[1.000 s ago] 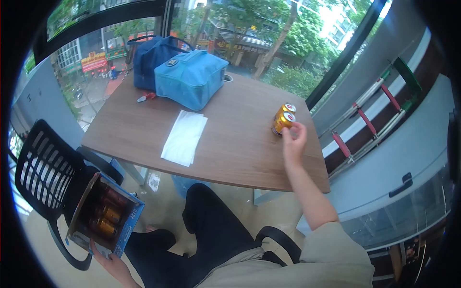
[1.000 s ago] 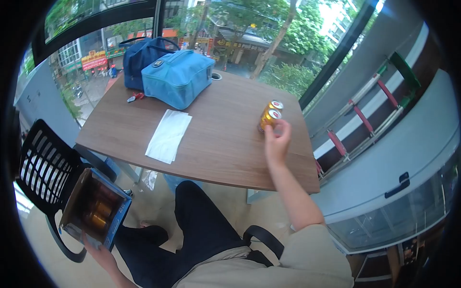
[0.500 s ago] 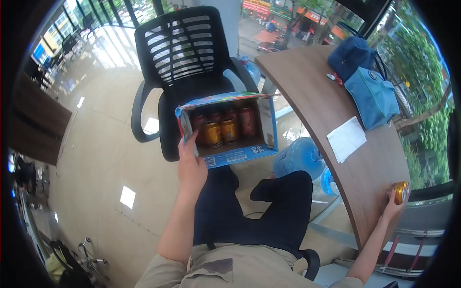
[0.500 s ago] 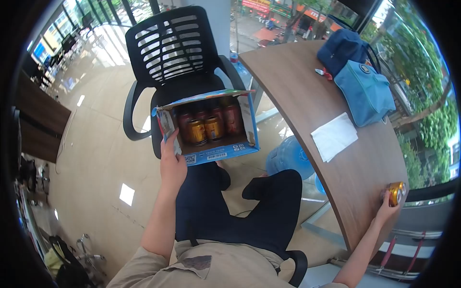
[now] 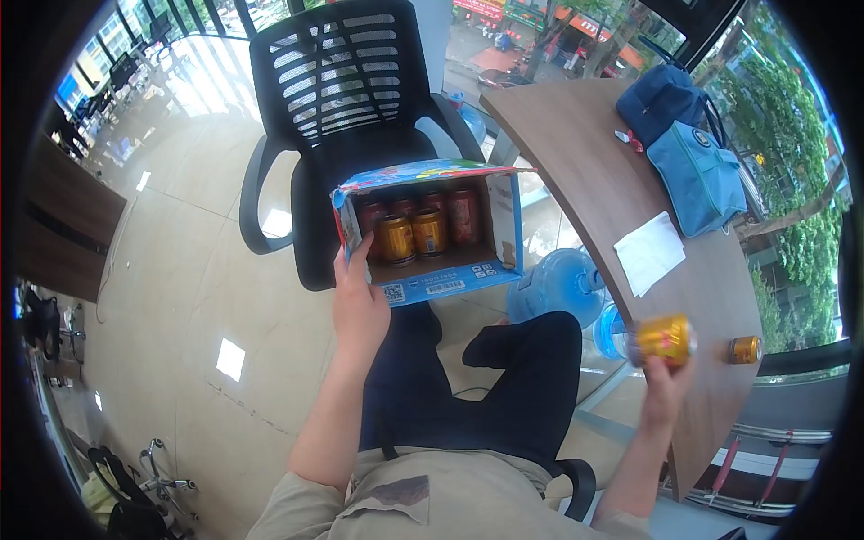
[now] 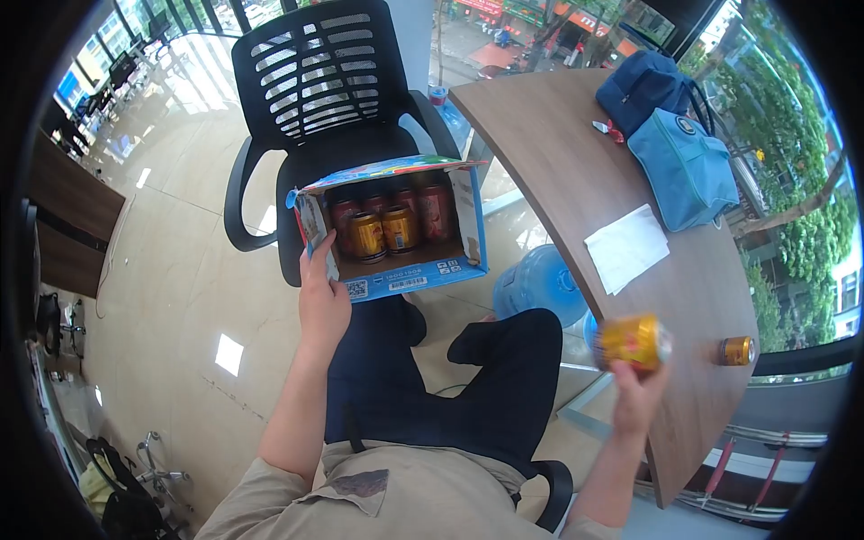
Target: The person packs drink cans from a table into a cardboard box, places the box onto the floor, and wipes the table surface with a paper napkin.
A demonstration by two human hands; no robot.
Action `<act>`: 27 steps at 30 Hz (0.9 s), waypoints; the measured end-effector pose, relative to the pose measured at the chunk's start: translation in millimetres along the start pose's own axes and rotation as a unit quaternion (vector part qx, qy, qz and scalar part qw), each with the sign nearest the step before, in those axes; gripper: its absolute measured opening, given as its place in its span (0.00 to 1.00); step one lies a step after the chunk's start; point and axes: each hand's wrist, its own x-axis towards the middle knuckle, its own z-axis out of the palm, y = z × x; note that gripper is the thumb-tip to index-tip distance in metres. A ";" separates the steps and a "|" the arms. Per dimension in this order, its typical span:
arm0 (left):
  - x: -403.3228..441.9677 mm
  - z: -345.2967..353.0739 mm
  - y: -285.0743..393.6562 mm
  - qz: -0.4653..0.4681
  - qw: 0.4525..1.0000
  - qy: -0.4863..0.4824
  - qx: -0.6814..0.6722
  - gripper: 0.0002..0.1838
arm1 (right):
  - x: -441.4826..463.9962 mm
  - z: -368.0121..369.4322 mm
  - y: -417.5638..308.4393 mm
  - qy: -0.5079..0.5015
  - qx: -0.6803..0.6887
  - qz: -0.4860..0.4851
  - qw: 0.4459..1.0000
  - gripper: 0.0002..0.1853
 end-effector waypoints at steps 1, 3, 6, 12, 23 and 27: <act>-0.9 -0.1 1.0 0.000 1.000 0.001 -0.001 0.43 | 1.1 34.0 -4.8 -0.051 -0.019 0.011 0.998 0.43; -1.1 -0.1 2.1 0.003 1.000 0.004 -0.001 0.43 | 6.3 97.2 -11.1 -0.137 -0.054 -0.006 0.989 0.40; -3.9 0.2 -1.8 0.010 1.000 0.007 0.000 0.43 | 7.2 167.2 -22.2 -0.230 -0.216 -0.115 0.942 0.38; -16.1 4.1 -6.7 0.025 1.000 0.015 -0.007 0.43 | 45.9 272.4 35.2 -0.261 -0.268 -0.129 0.918 0.38; -17.4 0.8 -0.6 0.006 1.000 -0.006 -0.013 0.45 | 80.8 309.4 112.3 -0.215 -0.504 -0.137 0.825 0.41; -13.6 1.0 -0.1 0.017 1.000 -0.002 -0.020 0.45 | 86.4 316.7 110.9 -0.215 -0.519 -0.094 0.822 0.43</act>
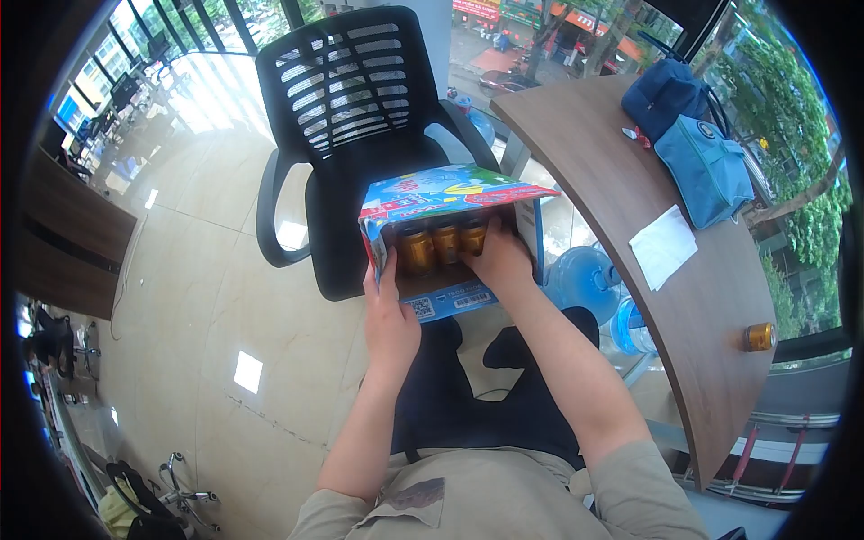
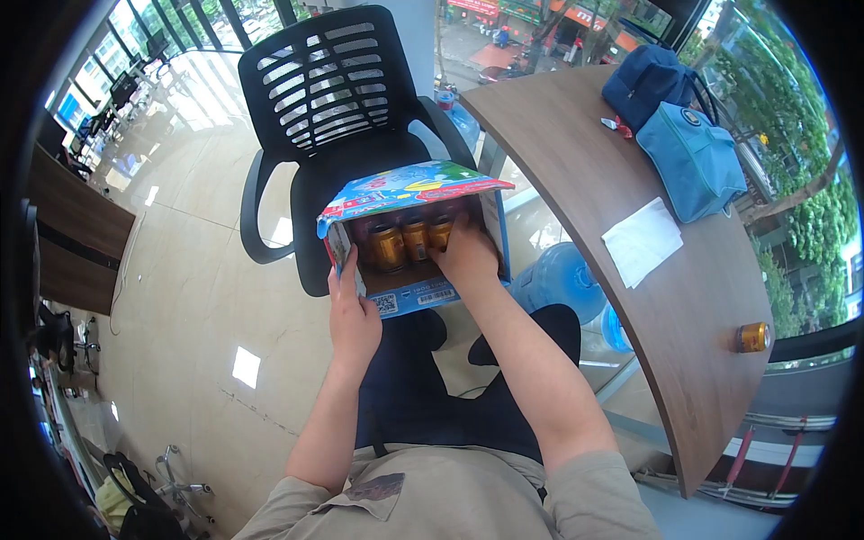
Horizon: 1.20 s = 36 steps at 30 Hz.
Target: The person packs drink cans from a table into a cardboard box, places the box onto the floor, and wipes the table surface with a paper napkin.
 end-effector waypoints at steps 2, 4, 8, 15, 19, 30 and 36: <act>1.4 -0.5 1.3 -0.007 1.000 -0.004 -0.003 0.45 | 4.2 1.5 -0.6 -0.004 0.016 0.003 1.000 0.46; 2.7 -1.6 1.6 -0.015 1.000 -0.005 -0.006 0.45 | 8.4 -0.6 -0.8 -0.020 0.024 0.000 1.000 0.46; 7.5 -4.3 1.6 -0.024 1.000 -0.011 -0.007 0.46 | 12.8 -3.2 -4.1 -0.036 0.048 -0.006 0.998 0.48; 11.5 -4.2 1.0 -0.024 1.000 -0.018 0.005 0.46 | 23.8 1.0 2.1 -0.076 0.093 -0.023 0.992 0.51; 11.5 -3.1 -2.0 -0.019 1.000 -0.012 0.014 0.45 | 21.3 3.3 -3.9 -0.104 0.118 -0.058 0.986 0.52; 8.4 -1.2 -1.9 -0.046 0.999 -0.025 0.012 0.45 | 20.3 8.7 -6.8 -0.037 0.027 -0.052 0.998 0.56; 8.6 2.6 -6.1 -0.010 0.999 0.002 0.046 0.43 | 23.6 1.1 -7.9 -0.085 0.029 -0.047 0.995 0.56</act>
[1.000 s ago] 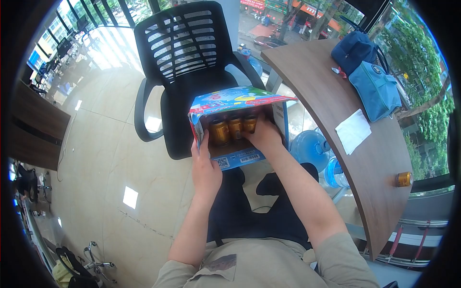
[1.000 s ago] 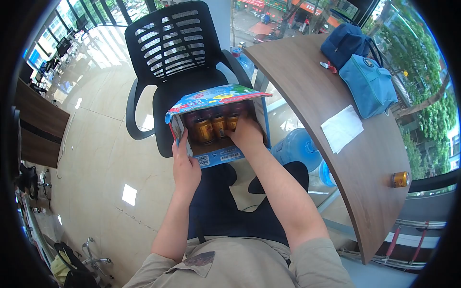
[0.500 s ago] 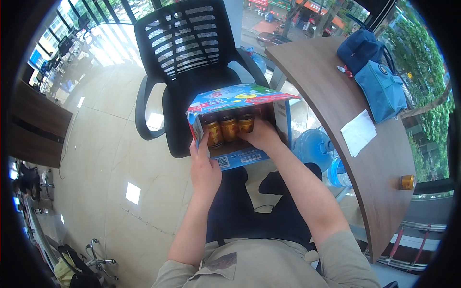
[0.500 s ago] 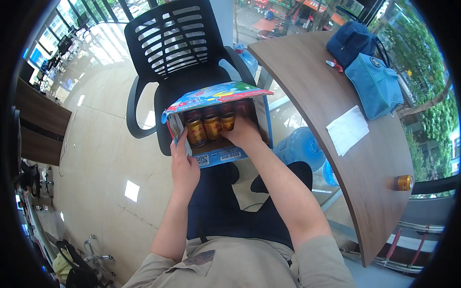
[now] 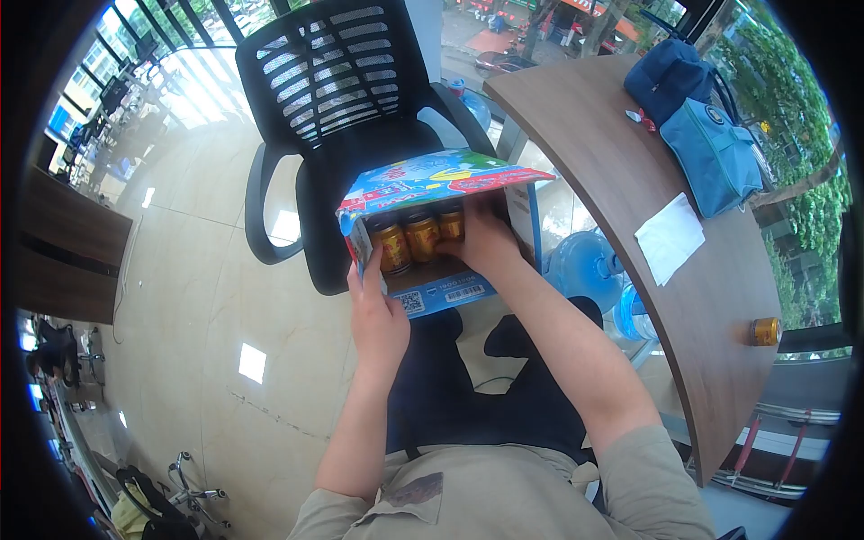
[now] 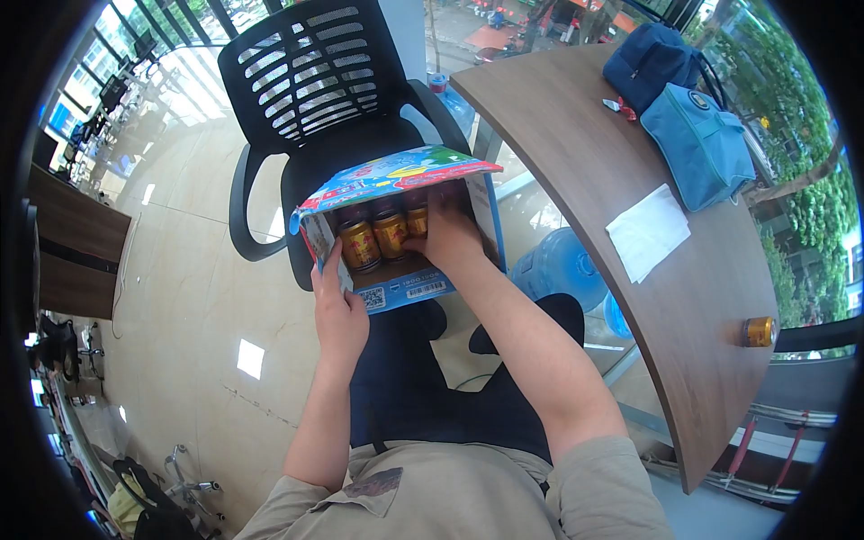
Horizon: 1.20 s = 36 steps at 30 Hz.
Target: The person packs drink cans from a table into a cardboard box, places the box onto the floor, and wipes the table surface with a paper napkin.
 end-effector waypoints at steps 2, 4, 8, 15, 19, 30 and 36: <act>2.9 -0.2 -0.9 -0.002 1.000 0.002 -0.010 0.43 | -7.0 -0.6 2.5 0.043 -0.007 -0.045 0.998 0.53; 3.4 -1.7 -0.4 -0.006 1.000 0.001 -0.017 0.43 | -15.1 -3.2 0.5 0.020 -0.025 -0.036 0.999 0.51; 2.8 -4.0 1.3 0.004 1.000 0.000 -0.012 0.44 | -8.9 1.6 4.8 -0.008 -0.042 -0.004 0.999 0.42; 4.7 2.0 0.3 0.010 1.000 0.012 -0.014 0.45 | -24.6 4.2 5.9 0.070 -0.129 -0.040 0.988 0.37; 3.1 1.0 -5.5 0.015 1.000 0.016 -0.013 0.44 | -113.9 -74.5 -14.1 0.191 0.092 -0.101 0.972 0.31; 6.9 9.5 -26.9 0.034 0.999 0.001 0.000 0.48 | -325.4 -225.1 269.6 0.597 0.024 0.170 0.784 0.11; 18.1 4.7 -25.7 0.022 0.998 -0.009 -0.050 0.50 | -382.5 -275.1 407.2 0.675 0.066 0.292 0.674 0.36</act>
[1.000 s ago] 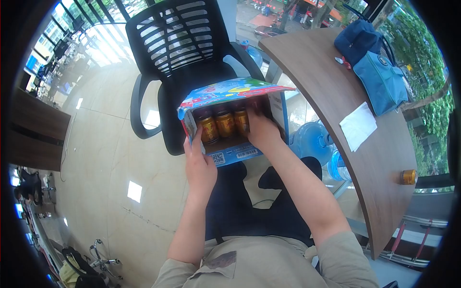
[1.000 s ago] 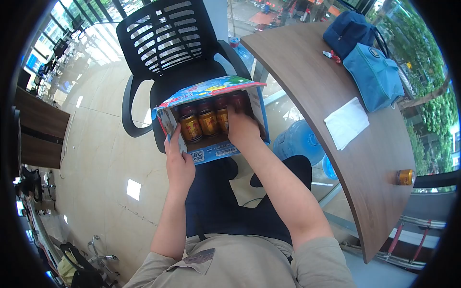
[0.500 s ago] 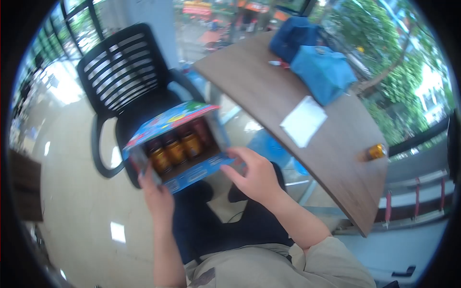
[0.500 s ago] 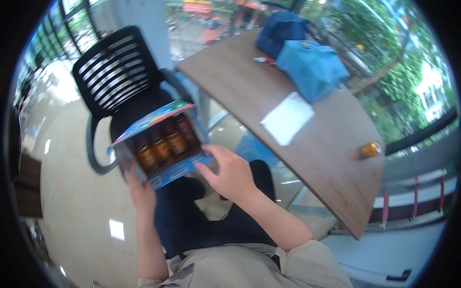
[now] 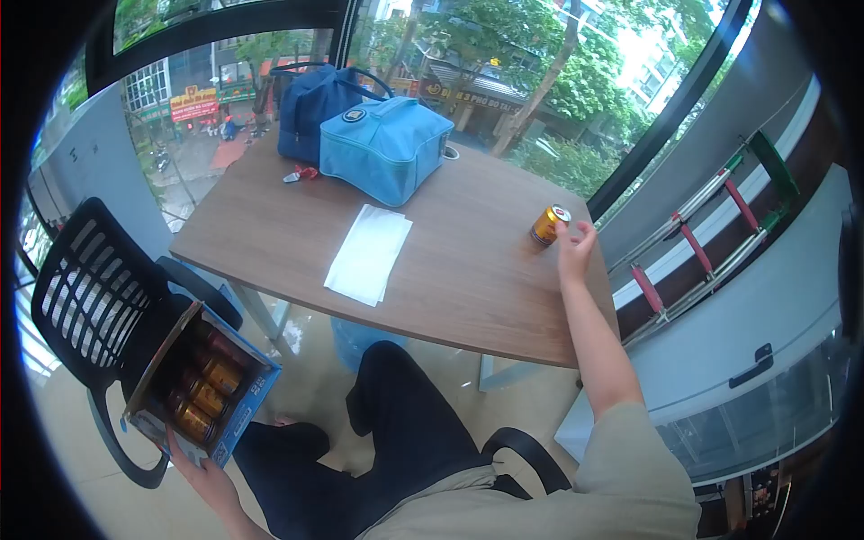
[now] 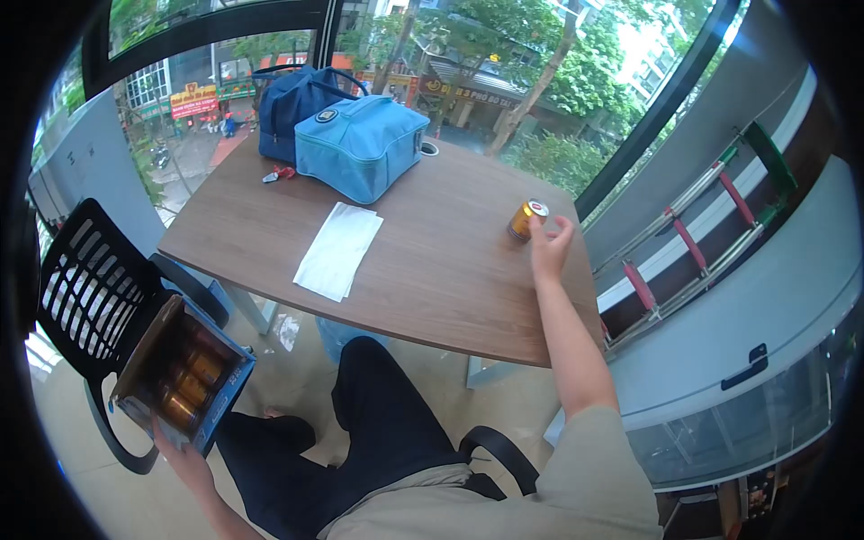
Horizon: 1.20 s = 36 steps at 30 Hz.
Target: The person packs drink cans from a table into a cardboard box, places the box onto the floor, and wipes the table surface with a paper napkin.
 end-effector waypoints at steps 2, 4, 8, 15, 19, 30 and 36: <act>1.3 -2.1 0.6 0.008 1.000 -0.007 -0.001 0.50 | 13.7 6.0 18.0 0.031 -0.003 0.000 1.000 0.44; 1.8 -2.2 -1.5 0.016 1.000 -0.005 0.009 0.50 | 19.8 17.4 31.5 0.003 -0.021 -0.007 1.000 0.53; -2.6 1.7 -1.4 0.044 0.999 0.015 -0.007 0.47 | 33.7 32.2 53.0 -0.063 0.015 -0.006 0.998 0.49; -3.8 -4.1 25.3 0.010 0.999 0.045 -0.006 0.44 | 36.2 38.6 62.9 -0.162 0.079 -0.045 0.983 0.29; -5.6 -5.2 17.0 -0.025 0.999 0.037 0.016 0.44 | -31.2 59.2 -57.6 -0.257 0.183 -0.071 0.946 0.33; -19.1 -10.7 22.5 -0.038 0.999 -0.003 0.003 0.34 | -392.2 143.1 -365.4 -0.645 0.259 -0.388 0.605 0.42; -15.1 -14.5 18.4 -0.045 0.999 -0.006 0.009 0.19 | -475.2 229.0 -379.7 -0.660 0.183 -0.410 0.603 0.40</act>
